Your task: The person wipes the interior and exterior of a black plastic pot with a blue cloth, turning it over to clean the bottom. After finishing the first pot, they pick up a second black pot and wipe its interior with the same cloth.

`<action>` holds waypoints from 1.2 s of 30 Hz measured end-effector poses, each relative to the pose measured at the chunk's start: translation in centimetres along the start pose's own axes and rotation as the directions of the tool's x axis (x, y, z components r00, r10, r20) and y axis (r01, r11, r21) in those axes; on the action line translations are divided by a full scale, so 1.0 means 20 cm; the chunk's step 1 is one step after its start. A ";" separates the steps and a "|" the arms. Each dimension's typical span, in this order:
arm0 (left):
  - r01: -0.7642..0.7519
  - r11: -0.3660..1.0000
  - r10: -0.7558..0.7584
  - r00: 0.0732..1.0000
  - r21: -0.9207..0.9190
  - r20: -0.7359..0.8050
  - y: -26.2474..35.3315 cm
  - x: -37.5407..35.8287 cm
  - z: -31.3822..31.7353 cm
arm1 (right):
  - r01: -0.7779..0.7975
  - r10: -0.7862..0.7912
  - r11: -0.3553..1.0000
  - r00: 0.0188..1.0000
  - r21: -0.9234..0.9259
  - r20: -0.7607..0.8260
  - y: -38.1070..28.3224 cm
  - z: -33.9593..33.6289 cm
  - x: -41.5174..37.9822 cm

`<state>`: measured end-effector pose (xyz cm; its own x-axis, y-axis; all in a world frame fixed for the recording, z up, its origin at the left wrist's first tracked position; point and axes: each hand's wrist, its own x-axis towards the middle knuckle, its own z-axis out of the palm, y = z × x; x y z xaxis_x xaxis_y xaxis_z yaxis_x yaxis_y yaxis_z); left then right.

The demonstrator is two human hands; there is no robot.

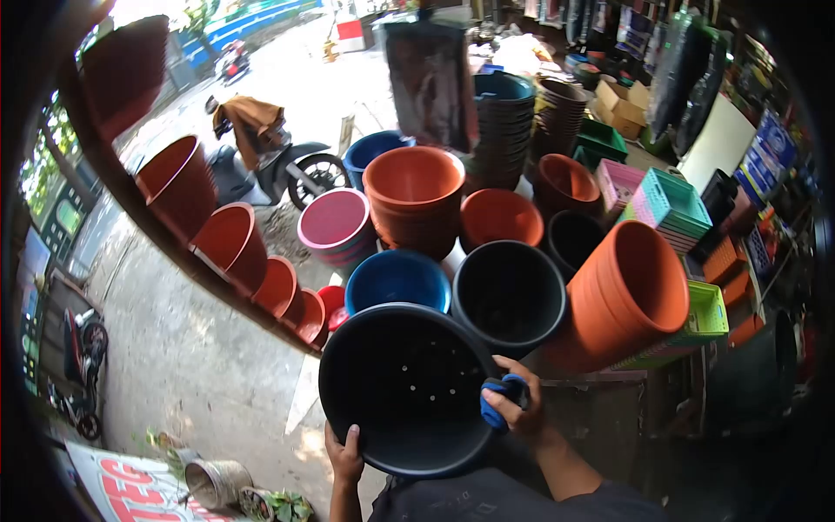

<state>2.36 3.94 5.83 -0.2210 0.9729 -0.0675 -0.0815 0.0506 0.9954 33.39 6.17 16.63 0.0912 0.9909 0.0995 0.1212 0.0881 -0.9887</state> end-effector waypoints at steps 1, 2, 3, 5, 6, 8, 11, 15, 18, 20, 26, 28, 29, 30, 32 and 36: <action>-0.029 0.999 0.031 0.999 -0.045 0.037 0.03 0.05 0.06 | 0.023 -0.024 1.000 0.998 -0.017 -0.060 0.01 -0.08 0.01; -0.036 0.998 0.039 0.997 -0.048 0.063 0.09 0.09 0.13 | 0.042 -0.047 0.998 0.992 -0.037 -0.119 0.02 -0.15 0.02; -0.044 0.997 0.050 0.993 -0.061 0.110 0.16 0.13 0.21 | 0.048 -0.053 0.998 0.989 -0.043 -0.141 0.02 -0.22 0.04; -0.057 0.995 0.071 0.983 -0.081 0.171 0.27 0.24 0.39 | 0.148 -0.200 0.968 0.943 -0.204 -0.265 0.02 -0.37 0.07; -0.082 0.995 0.094 0.973 -0.065 0.212 0.32 0.30 0.48 | 0.126 -0.203 0.950 0.944 -0.287 -0.258 0.02 -0.45 0.07; -0.112 0.994 0.113 0.952 -0.020 0.284 0.34 0.43 0.62 | 0.107 -0.241 0.919 0.915 -0.380 -0.325 0.08 -0.56 0.11; -0.247 0.964 0.176 0.873 0.102 0.454 0.37 0.67 0.86 | 0.086 -0.296 0.878 0.871 -0.471 -0.392 0.09 -0.64 0.19; -0.271 0.962 0.248 0.852 -0.017 0.462 0.21 0.88 1.15 | 0.016 -0.282 0.853 0.855 -0.521 -0.436 0.29 -0.75 0.31; -0.231 0.970 0.153 0.817 0.073 0.556 0.04 1.02 1.26 | -0.045 -0.269 0.825 0.845 -0.563 -0.463 0.52 -0.80 0.35; -0.219 0.970 0.122 0.820 0.109 0.560 -0.05 1.08 1.32 | -0.161 -0.150 0.826 0.861 -0.540 -0.486 0.60 -0.82 0.36; -0.194 0.926 -0.017 0.835 0.324 0.551 -0.23 1.18 1.45 | -0.214 -0.171 0.734 0.860 -0.644 -0.480 0.84 -0.84 0.40; -0.212 0.887 -0.053 0.837 0.411 0.545 -0.27 1.19 1.46 | -0.229 -0.189 0.653 0.874 -0.722 -0.448 0.87 -0.84 0.42; -0.299 0.809 -0.018 0.848 0.507 0.530 -0.28 1.19 1.48 | -0.231 -0.180 0.652 0.878 -0.722 -0.444 0.88 -0.84 0.43; -0.376 0.712 0.018 0.854 0.593 0.520 -0.30 1.18 1.49 | -0.233 -0.181 0.633 0.883 -0.738 -0.434 0.91 -0.83 0.43; -0.469 0.618 0.111 0.847 0.631 0.520 -0.32 1.17 1.52 | -0.261 -0.116 0.623 0.901 -0.737 -0.417 0.94 -0.83 0.43; -0.473 0.398 0.119 0.876 0.786 0.468 -0.27 1.12 1.55 | -0.309 -0.046 0.579 0.911 -0.755 -0.409 0.93 -0.82 0.45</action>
<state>28.02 32.55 1.08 0.2513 0.9636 0.0907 0.8357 -0.2633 0.4819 52.76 15.01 1.07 0.4815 0.8573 0.1823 0.7880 -0.3324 -0.5183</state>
